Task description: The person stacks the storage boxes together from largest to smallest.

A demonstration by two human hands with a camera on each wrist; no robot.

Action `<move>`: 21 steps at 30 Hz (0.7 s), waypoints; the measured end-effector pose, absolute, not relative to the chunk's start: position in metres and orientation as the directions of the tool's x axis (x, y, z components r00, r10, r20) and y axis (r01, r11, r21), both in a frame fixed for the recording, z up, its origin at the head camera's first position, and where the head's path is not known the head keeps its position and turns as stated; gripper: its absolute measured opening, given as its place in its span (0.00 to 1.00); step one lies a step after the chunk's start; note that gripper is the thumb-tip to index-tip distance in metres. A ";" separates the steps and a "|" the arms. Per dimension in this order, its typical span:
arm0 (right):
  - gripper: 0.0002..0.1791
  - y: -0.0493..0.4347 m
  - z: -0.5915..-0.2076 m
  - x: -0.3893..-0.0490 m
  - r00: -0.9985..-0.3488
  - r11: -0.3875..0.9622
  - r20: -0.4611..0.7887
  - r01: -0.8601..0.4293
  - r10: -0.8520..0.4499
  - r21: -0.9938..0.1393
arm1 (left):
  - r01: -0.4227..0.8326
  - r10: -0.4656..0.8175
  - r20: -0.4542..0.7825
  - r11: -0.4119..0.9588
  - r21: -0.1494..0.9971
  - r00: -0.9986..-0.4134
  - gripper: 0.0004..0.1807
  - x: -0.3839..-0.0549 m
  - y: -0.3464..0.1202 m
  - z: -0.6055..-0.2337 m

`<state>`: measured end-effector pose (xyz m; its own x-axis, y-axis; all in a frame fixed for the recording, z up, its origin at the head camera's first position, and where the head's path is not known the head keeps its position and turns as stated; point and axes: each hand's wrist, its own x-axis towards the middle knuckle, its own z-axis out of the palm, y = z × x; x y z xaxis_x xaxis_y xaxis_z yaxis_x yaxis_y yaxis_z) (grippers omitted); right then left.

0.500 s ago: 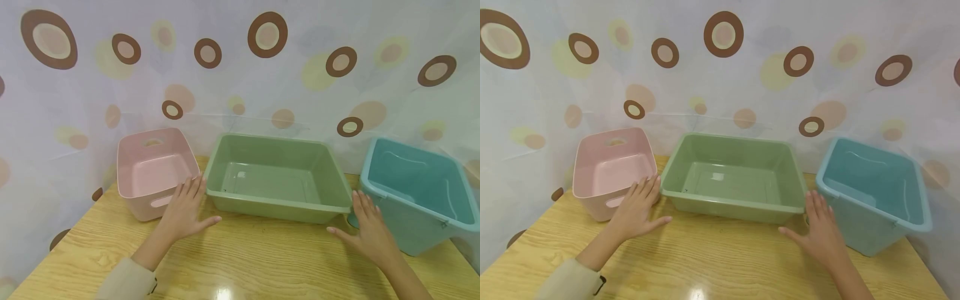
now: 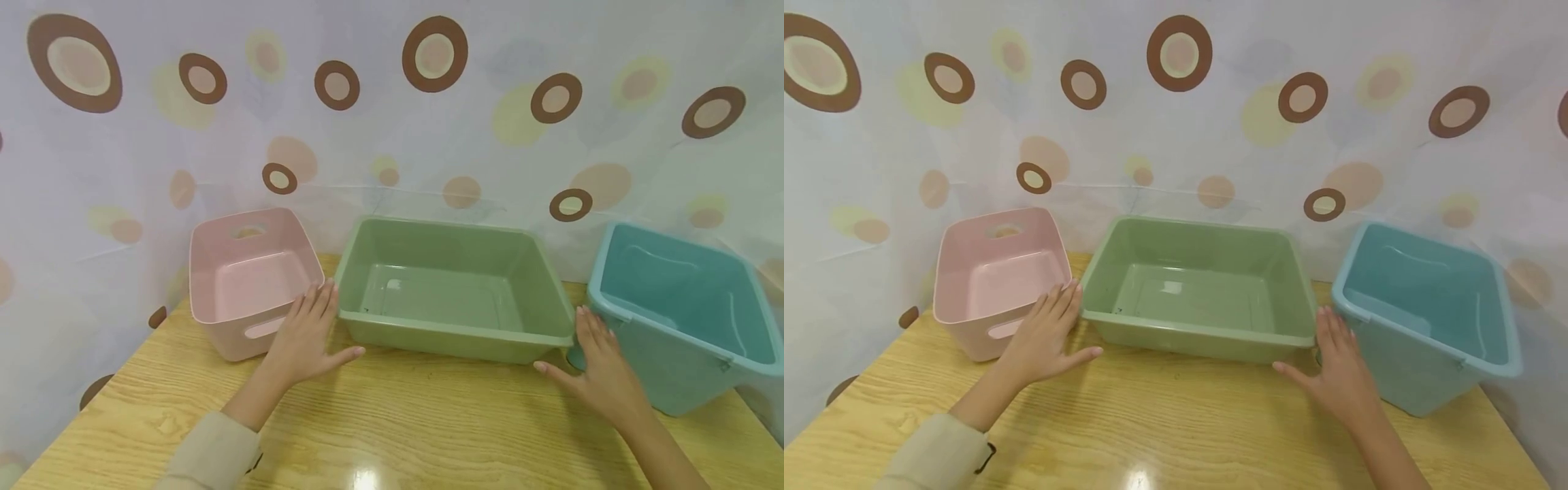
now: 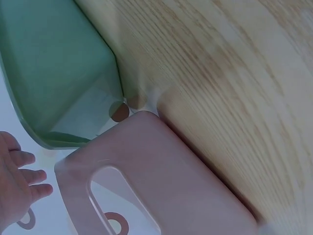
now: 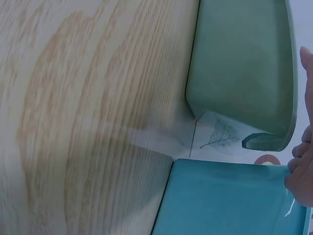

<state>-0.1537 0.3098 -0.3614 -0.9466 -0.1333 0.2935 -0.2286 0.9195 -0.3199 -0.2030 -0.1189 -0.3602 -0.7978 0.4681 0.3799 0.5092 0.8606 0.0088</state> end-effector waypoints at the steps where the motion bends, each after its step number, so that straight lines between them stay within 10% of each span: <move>1: 0.59 0.310 -0.361 -0.154 -0.947 0.919 0.292 -0.228 -0.133 -0.322 | 0.510 0.470 0.380 0.860 0.007 -0.797 0.61 -0.204 -0.118 -0.360; 21: 0.60 0.309 -0.354 -0.160 -0.977 0.926 0.183 -0.167 -0.110 -0.338 | 0.545 0.495 0.345 0.837 0.059 -0.798 0.58 -0.220 -0.103 -0.359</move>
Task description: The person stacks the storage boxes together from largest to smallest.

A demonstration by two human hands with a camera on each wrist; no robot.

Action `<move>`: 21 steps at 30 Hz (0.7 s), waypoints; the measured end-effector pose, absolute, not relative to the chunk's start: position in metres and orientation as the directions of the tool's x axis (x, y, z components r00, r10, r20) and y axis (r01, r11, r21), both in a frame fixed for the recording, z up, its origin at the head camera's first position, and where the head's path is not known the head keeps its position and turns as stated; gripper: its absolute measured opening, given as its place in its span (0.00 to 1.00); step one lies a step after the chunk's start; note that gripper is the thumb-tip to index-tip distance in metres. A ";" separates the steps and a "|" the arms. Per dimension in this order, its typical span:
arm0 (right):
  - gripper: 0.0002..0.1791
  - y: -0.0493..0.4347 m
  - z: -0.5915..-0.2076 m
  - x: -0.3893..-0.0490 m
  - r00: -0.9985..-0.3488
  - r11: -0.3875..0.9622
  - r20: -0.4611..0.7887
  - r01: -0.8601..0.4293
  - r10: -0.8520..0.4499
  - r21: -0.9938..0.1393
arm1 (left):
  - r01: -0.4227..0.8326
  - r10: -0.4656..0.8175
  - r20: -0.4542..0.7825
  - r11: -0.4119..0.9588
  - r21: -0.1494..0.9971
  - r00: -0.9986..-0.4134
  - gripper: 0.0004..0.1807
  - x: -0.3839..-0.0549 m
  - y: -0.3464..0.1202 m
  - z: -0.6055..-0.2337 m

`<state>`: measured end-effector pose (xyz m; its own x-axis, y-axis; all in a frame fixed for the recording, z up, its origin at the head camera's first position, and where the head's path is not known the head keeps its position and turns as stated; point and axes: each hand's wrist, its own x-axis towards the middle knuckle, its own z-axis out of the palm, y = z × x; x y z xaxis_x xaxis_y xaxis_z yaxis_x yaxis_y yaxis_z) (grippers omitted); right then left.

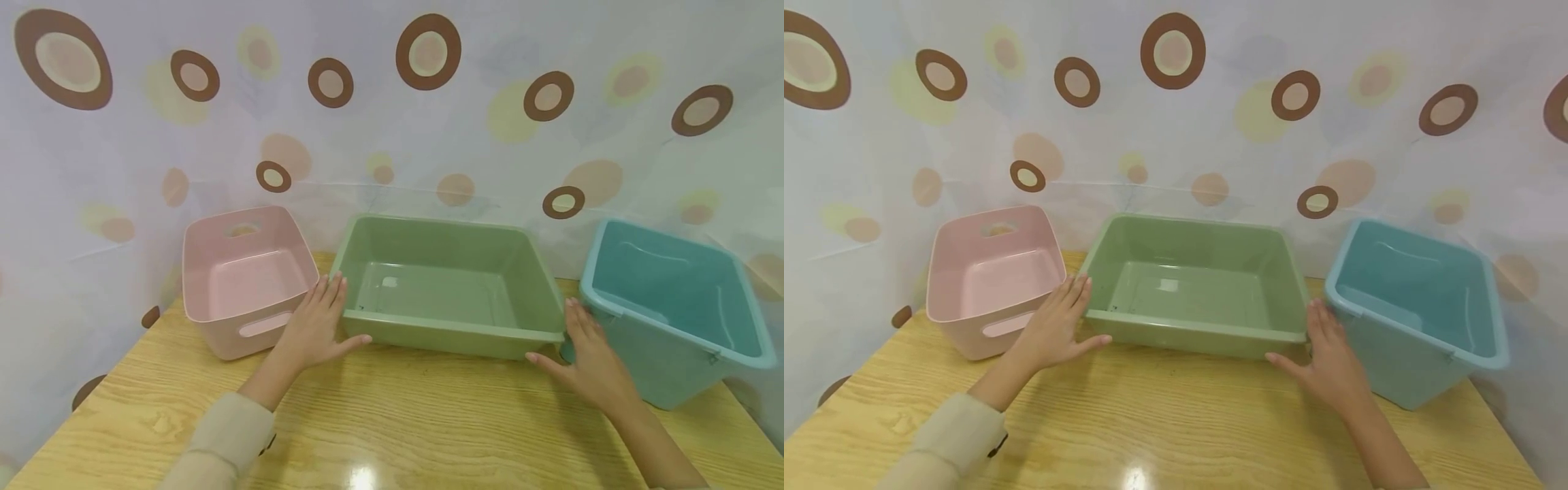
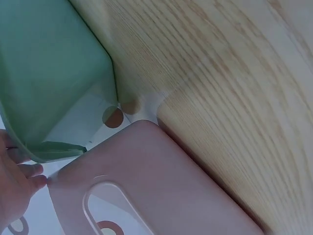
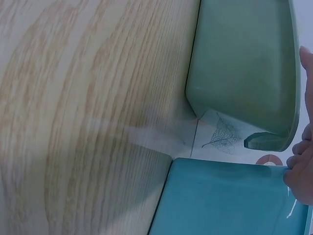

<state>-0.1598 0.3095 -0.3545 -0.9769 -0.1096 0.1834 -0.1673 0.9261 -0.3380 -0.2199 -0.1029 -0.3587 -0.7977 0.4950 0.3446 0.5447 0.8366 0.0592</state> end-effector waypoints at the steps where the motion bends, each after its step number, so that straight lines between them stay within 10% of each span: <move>1: 0.60 0.309 -0.354 -0.160 -0.976 0.925 0.185 -0.171 -0.113 -0.338 | 0.543 0.494 0.339 0.838 0.061 -0.801 0.58 -0.221 -0.103 -0.359; 21: 0.56 0.303 -0.350 -0.183 -0.974 0.916 0.170 -0.201 -0.149 -0.348 | 0.507 0.460 0.278 0.851 0.133 -0.844 0.53 -0.231 -0.098 -0.360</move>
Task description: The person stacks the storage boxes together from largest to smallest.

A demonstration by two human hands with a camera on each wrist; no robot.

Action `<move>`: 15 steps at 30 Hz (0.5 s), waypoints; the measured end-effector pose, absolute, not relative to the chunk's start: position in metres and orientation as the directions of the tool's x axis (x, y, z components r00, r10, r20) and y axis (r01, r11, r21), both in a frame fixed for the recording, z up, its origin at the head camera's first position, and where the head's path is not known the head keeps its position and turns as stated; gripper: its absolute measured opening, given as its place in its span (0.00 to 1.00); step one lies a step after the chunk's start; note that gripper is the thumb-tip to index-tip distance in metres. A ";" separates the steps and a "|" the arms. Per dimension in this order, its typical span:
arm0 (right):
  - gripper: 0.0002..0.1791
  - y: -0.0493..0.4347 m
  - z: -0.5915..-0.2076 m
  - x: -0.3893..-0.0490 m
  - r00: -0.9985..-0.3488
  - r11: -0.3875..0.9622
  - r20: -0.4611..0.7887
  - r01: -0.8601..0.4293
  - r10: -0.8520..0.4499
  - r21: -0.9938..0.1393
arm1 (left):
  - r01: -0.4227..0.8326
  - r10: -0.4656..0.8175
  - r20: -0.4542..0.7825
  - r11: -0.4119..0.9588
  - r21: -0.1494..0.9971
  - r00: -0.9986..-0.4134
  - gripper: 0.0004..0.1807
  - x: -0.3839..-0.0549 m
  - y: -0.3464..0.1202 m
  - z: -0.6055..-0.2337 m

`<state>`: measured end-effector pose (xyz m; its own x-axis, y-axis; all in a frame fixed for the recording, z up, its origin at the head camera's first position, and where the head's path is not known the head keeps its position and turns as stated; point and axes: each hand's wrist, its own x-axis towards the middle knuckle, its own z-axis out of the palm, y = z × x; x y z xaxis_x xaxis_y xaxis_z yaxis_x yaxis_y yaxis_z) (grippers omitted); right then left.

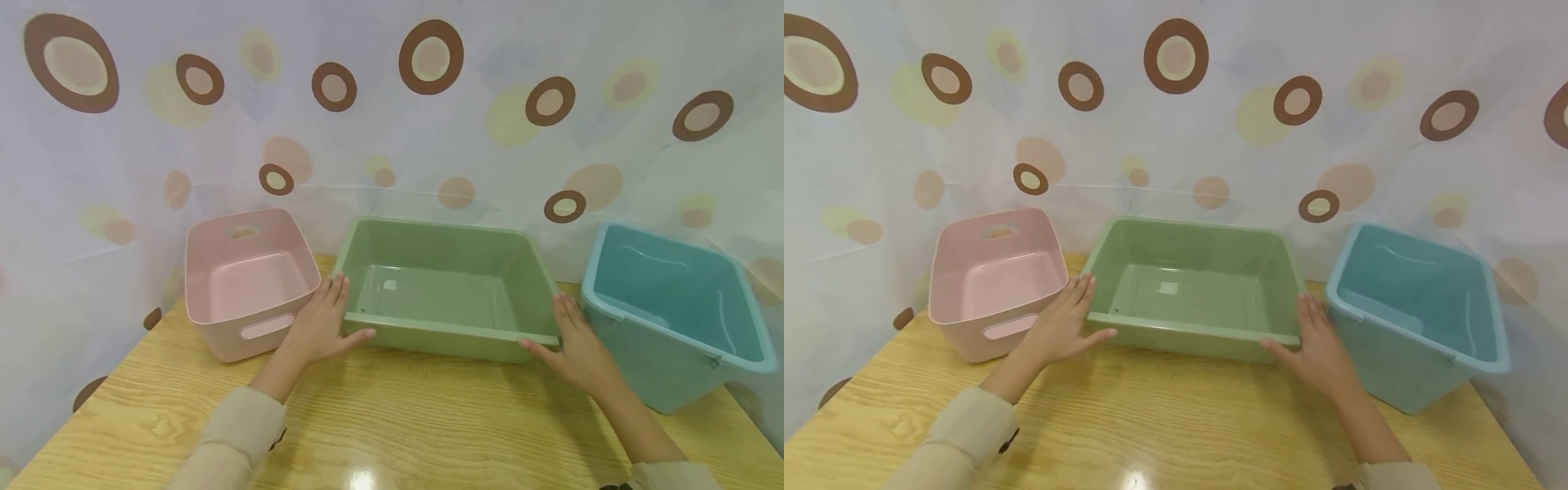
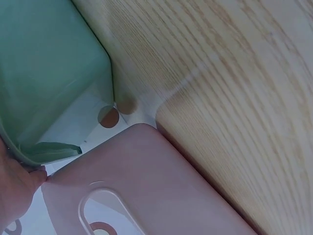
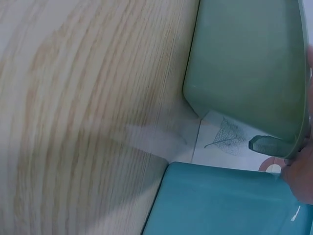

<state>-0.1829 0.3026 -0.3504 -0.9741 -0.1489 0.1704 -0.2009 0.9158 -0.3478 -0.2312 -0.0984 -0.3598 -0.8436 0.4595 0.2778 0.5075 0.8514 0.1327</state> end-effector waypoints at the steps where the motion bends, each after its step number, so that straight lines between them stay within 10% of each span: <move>1: 0.56 0.303 -0.350 -0.183 -0.974 0.916 0.168 -0.200 -0.150 -0.348 | 0.505 0.458 0.271 0.853 0.135 -0.847 0.53 -0.232 -0.098 -0.360; 15: 0.57 0.303 -0.347 -0.196 -0.982 0.916 0.081 -0.190 -0.173 -0.353 | 0.464 0.417 0.230 0.860 0.212 -0.879 0.52 -0.240 -0.093 -0.362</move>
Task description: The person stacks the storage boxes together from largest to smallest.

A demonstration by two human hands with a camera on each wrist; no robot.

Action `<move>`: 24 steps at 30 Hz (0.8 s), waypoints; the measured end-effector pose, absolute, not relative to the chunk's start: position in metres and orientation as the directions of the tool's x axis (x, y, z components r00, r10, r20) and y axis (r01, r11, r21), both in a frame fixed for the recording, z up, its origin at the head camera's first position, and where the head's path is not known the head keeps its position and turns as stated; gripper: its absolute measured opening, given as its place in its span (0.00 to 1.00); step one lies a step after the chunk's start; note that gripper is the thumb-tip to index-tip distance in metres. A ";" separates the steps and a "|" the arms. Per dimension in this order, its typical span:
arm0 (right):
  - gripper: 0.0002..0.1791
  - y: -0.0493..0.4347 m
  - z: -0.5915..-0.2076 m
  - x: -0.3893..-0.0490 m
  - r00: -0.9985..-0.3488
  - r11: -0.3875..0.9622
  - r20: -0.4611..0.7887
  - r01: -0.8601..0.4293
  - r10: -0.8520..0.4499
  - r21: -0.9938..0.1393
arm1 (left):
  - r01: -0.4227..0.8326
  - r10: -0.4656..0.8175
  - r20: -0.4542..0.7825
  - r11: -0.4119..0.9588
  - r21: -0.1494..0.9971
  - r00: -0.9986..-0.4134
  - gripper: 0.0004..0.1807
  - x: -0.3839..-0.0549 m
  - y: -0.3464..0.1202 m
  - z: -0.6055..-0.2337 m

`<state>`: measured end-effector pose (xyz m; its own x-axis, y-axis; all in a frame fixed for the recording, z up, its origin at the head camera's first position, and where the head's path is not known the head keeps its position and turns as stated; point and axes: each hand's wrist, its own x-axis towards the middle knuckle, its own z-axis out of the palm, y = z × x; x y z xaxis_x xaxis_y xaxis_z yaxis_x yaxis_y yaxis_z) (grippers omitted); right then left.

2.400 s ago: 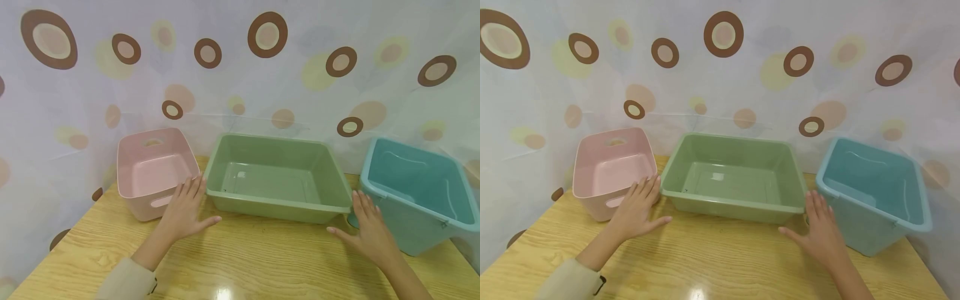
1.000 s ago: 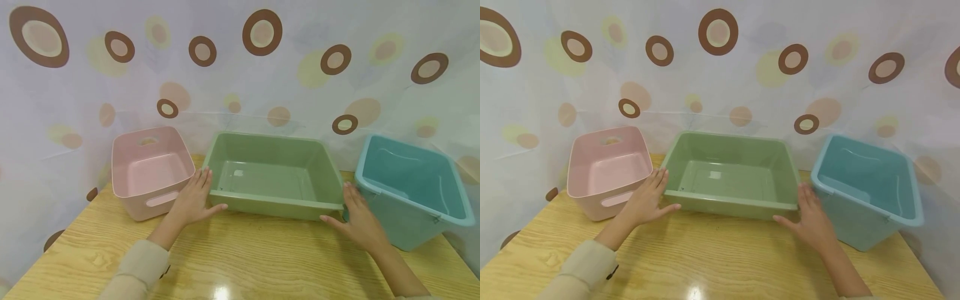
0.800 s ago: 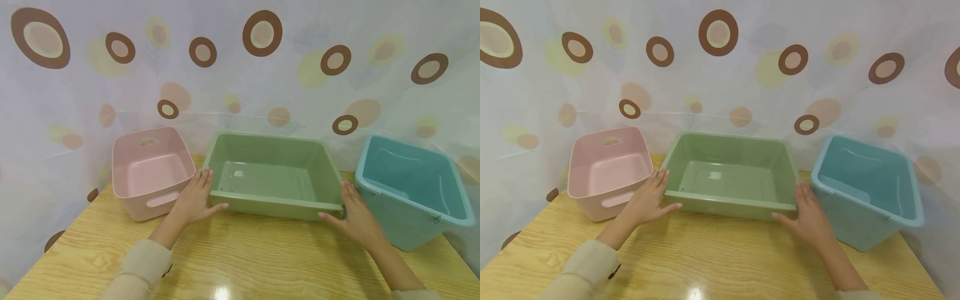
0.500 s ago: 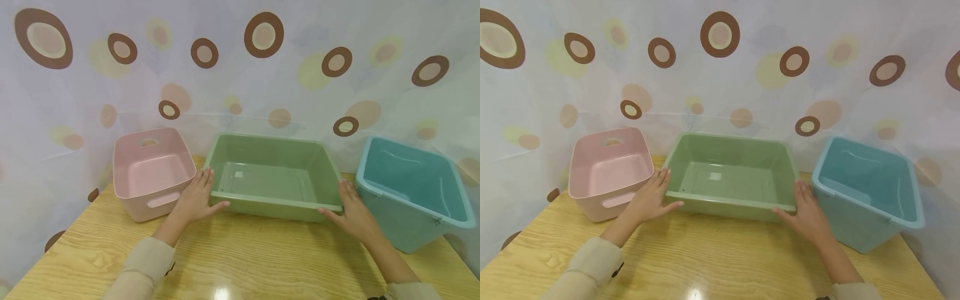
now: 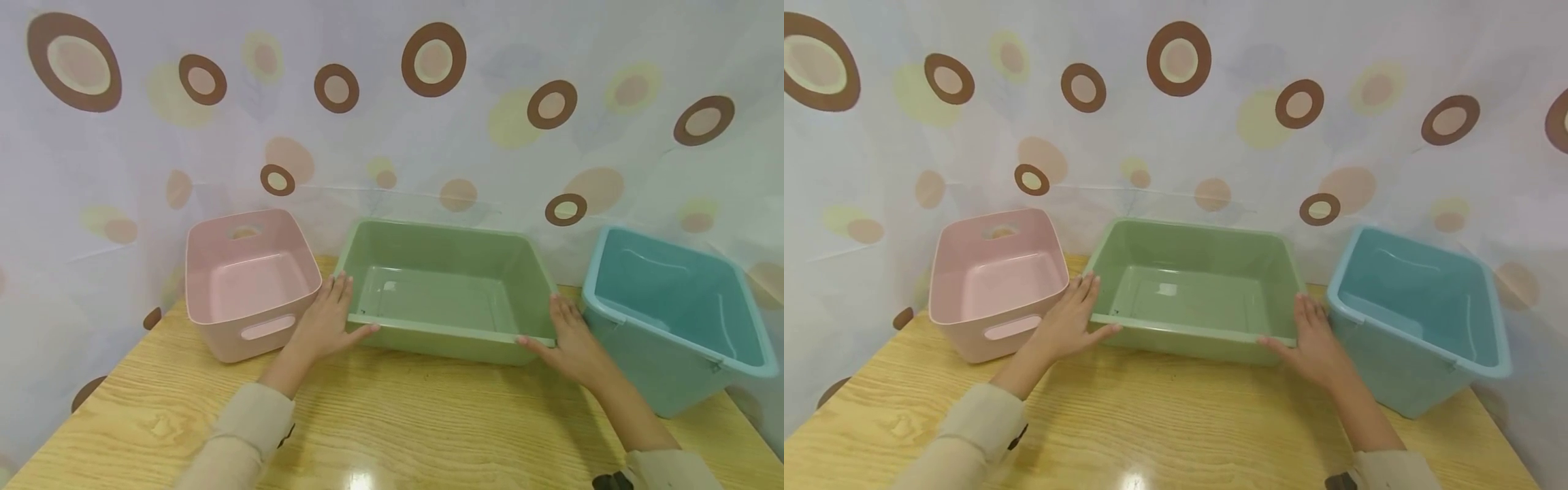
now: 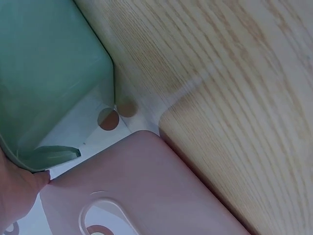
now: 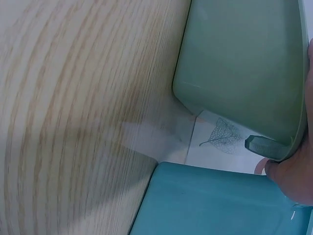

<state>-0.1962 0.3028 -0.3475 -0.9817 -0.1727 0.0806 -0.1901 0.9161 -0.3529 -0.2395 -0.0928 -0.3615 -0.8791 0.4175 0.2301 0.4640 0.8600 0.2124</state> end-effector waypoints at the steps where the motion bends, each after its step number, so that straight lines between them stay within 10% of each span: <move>1: 0.57 0.303 -0.348 -0.197 -0.982 0.916 0.073 -0.186 -0.172 -0.355 | 0.460 0.415 0.226 0.862 0.214 -0.881 0.52 -0.240 -0.092 -0.362; 24: 0.57 0.302 -0.349 -0.196 -0.987 0.924 0.077 -0.157 -0.138 -0.348 | 0.399 0.351 0.194 0.847 0.350 -0.916 0.54 -0.238 -0.090 -0.361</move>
<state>-0.1963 0.3017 -0.3489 -0.9874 -0.1383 0.0768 -0.1565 0.9242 -0.3484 -0.2375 -0.0903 -0.3612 -0.9158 0.3514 0.1945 0.3994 0.8473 0.3501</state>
